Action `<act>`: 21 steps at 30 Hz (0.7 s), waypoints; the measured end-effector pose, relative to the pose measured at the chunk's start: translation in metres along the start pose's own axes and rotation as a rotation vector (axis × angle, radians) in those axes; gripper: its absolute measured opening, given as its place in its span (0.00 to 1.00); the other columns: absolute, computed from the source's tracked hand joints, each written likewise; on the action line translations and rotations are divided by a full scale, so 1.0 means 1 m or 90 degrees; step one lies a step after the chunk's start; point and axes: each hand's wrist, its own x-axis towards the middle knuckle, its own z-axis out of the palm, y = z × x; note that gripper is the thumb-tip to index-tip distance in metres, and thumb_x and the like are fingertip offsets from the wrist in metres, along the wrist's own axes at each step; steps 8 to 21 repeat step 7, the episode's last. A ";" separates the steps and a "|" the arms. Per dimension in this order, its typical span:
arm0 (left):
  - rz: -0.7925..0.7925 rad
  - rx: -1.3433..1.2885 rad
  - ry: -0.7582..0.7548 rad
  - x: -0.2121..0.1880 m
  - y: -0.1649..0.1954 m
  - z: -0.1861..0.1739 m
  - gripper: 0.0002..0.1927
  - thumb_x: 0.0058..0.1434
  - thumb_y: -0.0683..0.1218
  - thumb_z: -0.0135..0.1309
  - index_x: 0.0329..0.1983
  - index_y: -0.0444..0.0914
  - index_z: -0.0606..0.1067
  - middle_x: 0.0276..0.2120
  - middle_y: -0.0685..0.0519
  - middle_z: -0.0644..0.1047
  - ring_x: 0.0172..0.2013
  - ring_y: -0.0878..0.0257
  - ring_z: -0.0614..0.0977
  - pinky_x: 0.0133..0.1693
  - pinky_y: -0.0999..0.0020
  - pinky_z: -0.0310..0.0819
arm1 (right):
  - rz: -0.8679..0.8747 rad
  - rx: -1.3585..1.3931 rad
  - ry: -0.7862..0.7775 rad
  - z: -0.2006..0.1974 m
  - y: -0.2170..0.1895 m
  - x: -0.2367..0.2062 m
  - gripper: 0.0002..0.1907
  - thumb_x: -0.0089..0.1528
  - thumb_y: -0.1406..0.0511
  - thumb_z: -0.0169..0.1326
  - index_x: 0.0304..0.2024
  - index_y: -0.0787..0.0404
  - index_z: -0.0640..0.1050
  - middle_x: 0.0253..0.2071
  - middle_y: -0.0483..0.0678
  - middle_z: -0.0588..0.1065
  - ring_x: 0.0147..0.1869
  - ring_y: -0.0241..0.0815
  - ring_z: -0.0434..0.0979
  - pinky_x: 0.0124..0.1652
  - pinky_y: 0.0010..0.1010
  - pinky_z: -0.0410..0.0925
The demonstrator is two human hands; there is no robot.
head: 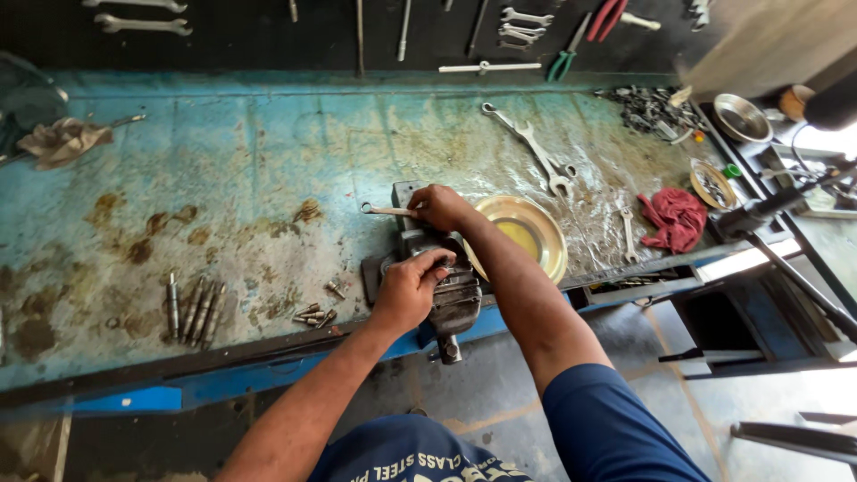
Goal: The person retrieves metal rods from a shelf and places them on a workbench. They then use a bench vise and wrench to secure and manipulate the rods, disassembling and reassembling small components while handling them one at a time.
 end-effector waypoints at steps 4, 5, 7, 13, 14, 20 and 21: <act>-0.042 -0.015 0.054 0.003 -0.003 0.008 0.11 0.61 0.37 0.58 0.47 0.37 0.80 0.40 0.45 0.84 0.39 0.56 0.90 0.39 0.66 0.82 | -0.087 -0.017 0.012 0.000 0.007 0.004 0.10 0.55 0.61 0.64 0.39 0.53 0.86 0.37 0.51 0.82 0.45 0.52 0.81 0.46 0.42 0.72; -0.063 -0.026 0.063 0.001 -0.003 0.011 0.11 0.61 0.37 0.57 0.47 0.37 0.80 0.39 0.46 0.85 0.39 0.57 0.90 0.39 0.67 0.82 | -0.105 -0.007 0.025 0.002 0.009 0.002 0.10 0.55 0.61 0.64 0.39 0.53 0.86 0.37 0.51 0.82 0.45 0.52 0.81 0.46 0.42 0.72; -0.016 0.059 0.114 -0.002 -0.005 0.018 0.11 0.59 0.38 0.61 0.46 0.37 0.81 0.39 0.44 0.85 0.40 0.56 0.88 0.39 0.64 0.82 | -0.126 -0.012 0.012 0.004 0.015 0.001 0.10 0.56 0.61 0.64 0.39 0.53 0.86 0.39 0.51 0.82 0.46 0.52 0.81 0.47 0.42 0.72; -0.016 0.059 0.114 -0.002 -0.005 0.018 0.11 0.59 0.38 0.61 0.46 0.37 0.81 0.39 0.44 0.85 0.40 0.56 0.88 0.39 0.64 0.82 | -0.126 -0.012 0.012 0.004 0.015 0.001 0.10 0.56 0.61 0.64 0.39 0.53 0.86 0.39 0.51 0.82 0.46 0.52 0.81 0.47 0.42 0.72; -0.016 0.059 0.114 -0.002 -0.005 0.018 0.11 0.59 0.38 0.61 0.46 0.37 0.81 0.39 0.44 0.85 0.40 0.56 0.88 0.39 0.64 0.82 | -0.126 -0.012 0.012 0.004 0.015 0.001 0.10 0.56 0.61 0.64 0.39 0.53 0.86 0.39 0.51 0.82 0.46 0.52 0.81 0.47 0.42 0.72; -0.016 0.059 0.114 -0.002 -0.005 0.018 0.11 0.59 0.38 0.61 0.46 0.37 0.81 0.39 0.44 0.85 0.40 0.56 0.88 0.39 0.64 0.82 | -0.126 -0.012 0.012 0.004 0.015 0.001 0.10 0.56 0.61 0.64 0.39 0.53 0.86 0.39 0.51 0.82 0.46 0.52 0.81 0.47 0.42 0.72; -0.016 0.059 0.114 -0.002 -0.005 0.018 0.11 0.59 0.38 0.61 0.46 0.37 0.81 0.39 0.44 0.85 0.40 0.56 0.88 0.39 0.64 0.82 | -0.126 -0.012 0.012 0.004 0.015 0.001 0.10 0.56 0.61 0.64 0.39 0.53 0.86 0.39 0.51 0.82 0.46 0.52 0.81 0.47 0.42 0.72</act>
